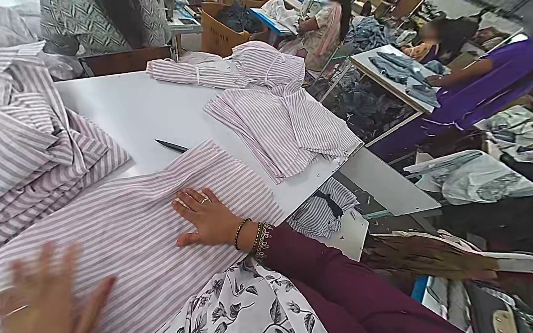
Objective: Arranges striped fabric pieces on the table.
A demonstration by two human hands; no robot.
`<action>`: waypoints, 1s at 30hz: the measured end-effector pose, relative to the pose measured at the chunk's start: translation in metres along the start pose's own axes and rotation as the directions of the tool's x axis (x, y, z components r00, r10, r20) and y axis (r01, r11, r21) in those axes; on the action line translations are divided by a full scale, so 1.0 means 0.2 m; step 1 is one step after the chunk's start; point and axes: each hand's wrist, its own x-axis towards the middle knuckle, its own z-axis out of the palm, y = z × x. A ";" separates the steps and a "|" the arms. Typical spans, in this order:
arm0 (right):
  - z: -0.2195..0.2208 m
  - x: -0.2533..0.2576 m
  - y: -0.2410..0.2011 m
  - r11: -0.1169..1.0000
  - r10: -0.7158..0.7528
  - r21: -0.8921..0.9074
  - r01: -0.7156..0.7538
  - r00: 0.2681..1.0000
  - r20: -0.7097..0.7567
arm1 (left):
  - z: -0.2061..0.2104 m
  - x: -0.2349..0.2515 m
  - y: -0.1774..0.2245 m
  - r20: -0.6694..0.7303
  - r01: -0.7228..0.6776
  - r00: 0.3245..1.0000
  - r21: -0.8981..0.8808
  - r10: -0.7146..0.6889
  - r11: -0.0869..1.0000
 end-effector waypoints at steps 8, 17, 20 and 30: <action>-0.07 -0.07 0.14 0.974 -0.212 0.095 0.206 0.976 0.050 | 0.42 0.19 0.18 0.221 0.169 0.954 0.157 -0.202 0.973; -0.87 -0.33 1.18 0.824 0.513 0.069 -0.562 0.690 -0.510 | 0.56 0.39 0.40 0.052 0.424 0.894 0.217 -0.445 0.879; -0.97 -0.41 1.47 0.684 0.704 0.120 -0.720 0.608 -0.366 | 0.60 0.42 0.39 0.006 0.390 0.917 0.190 -0.398 0.901; -1.43 -0.63 1.47 0.829 0.468 -0.194 -0.524 0.841 -0.271 | 0.69 0.57 0.55 -0.001 0.485 0.867 0.225 -0.498 0.845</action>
